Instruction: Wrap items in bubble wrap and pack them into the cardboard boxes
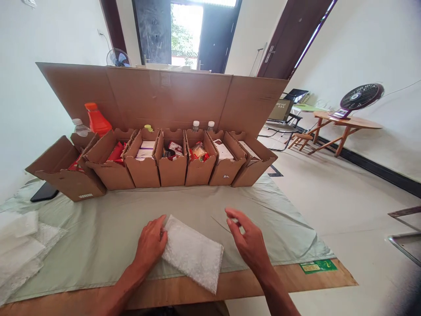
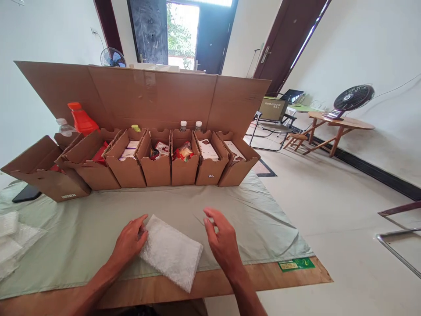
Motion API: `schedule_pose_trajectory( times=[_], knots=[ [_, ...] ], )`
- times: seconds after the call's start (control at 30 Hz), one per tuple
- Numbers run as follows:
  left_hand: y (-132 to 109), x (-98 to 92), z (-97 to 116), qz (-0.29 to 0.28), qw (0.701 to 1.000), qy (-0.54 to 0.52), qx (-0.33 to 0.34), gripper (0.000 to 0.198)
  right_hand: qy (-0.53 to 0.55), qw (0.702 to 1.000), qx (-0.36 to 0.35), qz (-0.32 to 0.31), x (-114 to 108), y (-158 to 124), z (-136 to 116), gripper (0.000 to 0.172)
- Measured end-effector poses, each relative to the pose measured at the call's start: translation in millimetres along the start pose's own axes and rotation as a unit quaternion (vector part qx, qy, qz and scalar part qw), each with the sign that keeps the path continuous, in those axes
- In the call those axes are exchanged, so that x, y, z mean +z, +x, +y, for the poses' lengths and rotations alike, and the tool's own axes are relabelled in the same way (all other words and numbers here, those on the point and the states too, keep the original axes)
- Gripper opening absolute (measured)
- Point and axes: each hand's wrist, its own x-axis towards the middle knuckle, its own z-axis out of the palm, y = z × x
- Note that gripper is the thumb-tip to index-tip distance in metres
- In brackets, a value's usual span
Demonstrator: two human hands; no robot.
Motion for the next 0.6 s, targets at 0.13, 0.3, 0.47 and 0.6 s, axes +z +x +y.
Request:
schedule_pose_trajectory(
  times=[0.13, 0.3, 0.47, 0.6],
  knots=[
    [-15, -16.0, -21, 0.021, 0.999, -0.009, -0.031, 0.042, -0.116, 0.988, -0.099, -0.019, 14, 101, -41, 0.038],
    [-35, -37.6, -66, 0.042, 0.994, -0.006, -0.097, 0.039, -0.201, 0.972, -0.103, -0.061, 46, 187, -58, 0.04],
    [-44, -46.4, -83, 0.032, 0.992, -0.008, -0.12, 0.039, -0.229, 0.961, -0.134, -0.082, 43, 168, -53, 0.016],
    [-42, -47.2, -77, 0.034, 0.994, 0.013, -0.103, 0.042, -0.216, 0.958, -0.174, -0.076, 8, 97, -49, 0.022]
  ],
)
